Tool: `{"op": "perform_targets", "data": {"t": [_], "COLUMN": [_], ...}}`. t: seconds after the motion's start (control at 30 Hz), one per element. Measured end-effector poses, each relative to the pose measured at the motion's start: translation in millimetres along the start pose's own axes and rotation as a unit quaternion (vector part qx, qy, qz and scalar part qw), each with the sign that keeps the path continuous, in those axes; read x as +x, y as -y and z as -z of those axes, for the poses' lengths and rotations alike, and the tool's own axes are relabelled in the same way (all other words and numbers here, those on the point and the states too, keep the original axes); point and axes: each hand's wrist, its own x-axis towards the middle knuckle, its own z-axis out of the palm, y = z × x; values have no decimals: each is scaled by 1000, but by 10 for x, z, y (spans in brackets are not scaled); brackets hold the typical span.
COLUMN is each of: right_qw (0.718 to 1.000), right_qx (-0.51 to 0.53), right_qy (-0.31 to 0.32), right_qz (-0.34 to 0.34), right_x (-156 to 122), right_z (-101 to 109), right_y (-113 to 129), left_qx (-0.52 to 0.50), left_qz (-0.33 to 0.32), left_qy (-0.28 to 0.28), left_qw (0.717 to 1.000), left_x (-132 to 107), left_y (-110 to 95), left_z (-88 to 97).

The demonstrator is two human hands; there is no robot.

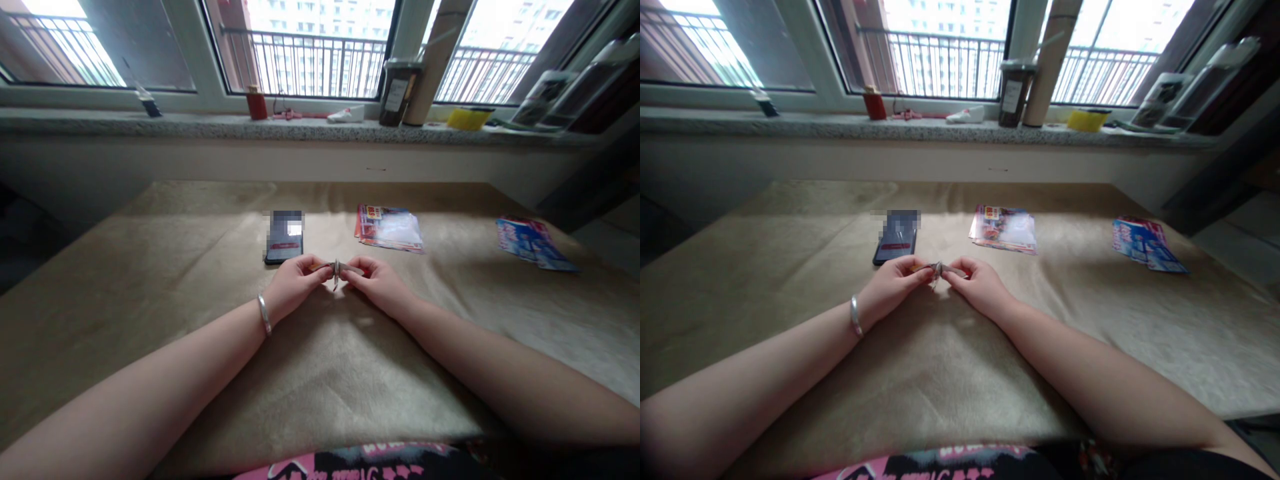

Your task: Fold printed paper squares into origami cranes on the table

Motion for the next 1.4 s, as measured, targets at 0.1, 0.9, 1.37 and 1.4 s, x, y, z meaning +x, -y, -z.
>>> {"op": "perform_targets", "data": {"t": [0.1,0.9,1.37,1.4], "right_qw": [1000,987,965,965], "right_qx": [4,150,246,246], "right_qy": [0,25,58,59], "right_qz": [8,-51,-75,-75], "right_x": [0,-12,15,16], "right_z": [6,45,75,77], "right_y": [-6,44,85,84], "left_qx": [-14,-170,-225,-228], "left_qz": [-1,40,64,66], "left_qy": [11,13,15,17], "left_qw": [1000,984,972,971], "left_x": [6,17,41,40], "left_y": [10,-35,-20,-22], "left_z": [11,32,49,48]}}
